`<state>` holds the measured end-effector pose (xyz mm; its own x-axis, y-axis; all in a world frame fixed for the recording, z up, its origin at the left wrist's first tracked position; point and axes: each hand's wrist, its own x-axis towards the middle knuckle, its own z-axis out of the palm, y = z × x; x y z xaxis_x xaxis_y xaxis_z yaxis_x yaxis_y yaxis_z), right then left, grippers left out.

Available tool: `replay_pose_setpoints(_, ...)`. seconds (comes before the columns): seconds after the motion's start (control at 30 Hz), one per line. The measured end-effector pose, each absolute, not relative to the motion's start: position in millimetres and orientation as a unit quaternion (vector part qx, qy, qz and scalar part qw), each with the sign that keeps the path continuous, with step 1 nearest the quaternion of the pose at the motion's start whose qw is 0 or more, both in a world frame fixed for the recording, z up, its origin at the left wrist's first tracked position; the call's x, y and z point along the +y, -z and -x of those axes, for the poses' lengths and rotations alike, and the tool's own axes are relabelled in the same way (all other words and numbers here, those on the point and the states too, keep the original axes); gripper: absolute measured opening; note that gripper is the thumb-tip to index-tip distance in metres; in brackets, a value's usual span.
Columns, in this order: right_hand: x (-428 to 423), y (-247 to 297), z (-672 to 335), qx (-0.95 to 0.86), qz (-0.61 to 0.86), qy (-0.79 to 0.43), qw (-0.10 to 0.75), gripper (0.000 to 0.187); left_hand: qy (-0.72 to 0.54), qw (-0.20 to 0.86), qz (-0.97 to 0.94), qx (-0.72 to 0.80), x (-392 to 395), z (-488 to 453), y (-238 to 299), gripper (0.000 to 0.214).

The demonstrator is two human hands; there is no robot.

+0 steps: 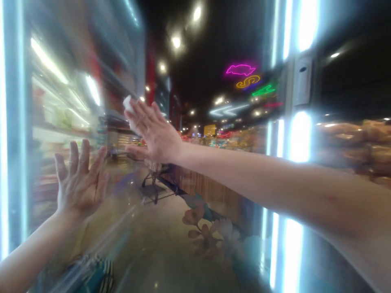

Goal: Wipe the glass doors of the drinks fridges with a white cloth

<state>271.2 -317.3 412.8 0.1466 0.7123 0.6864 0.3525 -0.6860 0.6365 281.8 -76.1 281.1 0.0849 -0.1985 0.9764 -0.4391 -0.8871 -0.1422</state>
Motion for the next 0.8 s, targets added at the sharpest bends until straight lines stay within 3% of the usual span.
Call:
replay_pose_setpoints(0.07, -308.2, -419.3, -273.9, 0.305, -0.747, -0.584, 0.093, 0.094, -0.643, 0.089, -0.729, -0.216, -77.0, -281.7, -281.1, 0.071)
replay_pose_setpoints(0.1, -307.9, -404.7, -272.7, 0.315, -0.744, -0.582, 0.097, 0.098, -0.643, 0.085, -0.731, -0.214, -77.2, -281.7, -281.0, 0.072)
replay_pose_setpoints(0.27, -334.9, -282.2, -259.7, 0.545, -0.639, -0.418, 0.347, 0.104, -0.641, 0.071, -0.734, -0.215, -77.1, -283.4, -280.1, 0.074)
replay_pose_setpoints(0.37, -334.7, -309.6, -261.5, 0.546, -0.634, -0.418, 0.353, 0.101, -0.643, 0.071, -0.731, -0.216, -77.3, -284.0, -280.0, 0.073)
replay_pose_setpoints(0.47, -313.0, -384.4, -267.8, 0.392, -0.727, -0.521, 0.215, 0.097, -0.644, 0.074, -0.730, -0.218, -77.7, -284.0, -280.5, 0.074)
replay_pose_setpoints(0.57, -301.5, -394.1, -268.8, 0.325, -0.757, -0.548, 0.144, 0.104, -0.642, 0.079, -0.730, -0.220, -77.9, -283.9, -280.9, 0.074)
replay_pose_setpoints(0.7, -315.6, -323.0, -263.3, 0.518, -0.684, -0.423, 0.292, 0.109, -0.640, 0.082, -0.732, -0.219, -77.9, -282.9, -280.6, 0.073)
replay_pose_setpoints(0.8, -317.2, -332.9, -265.2, 0.543, -0.670, -0.399, 0.313, 0.105, -0.639, 0.070, -0.734, -0.219, -77.4, -282.8, -280.3, 0.073)
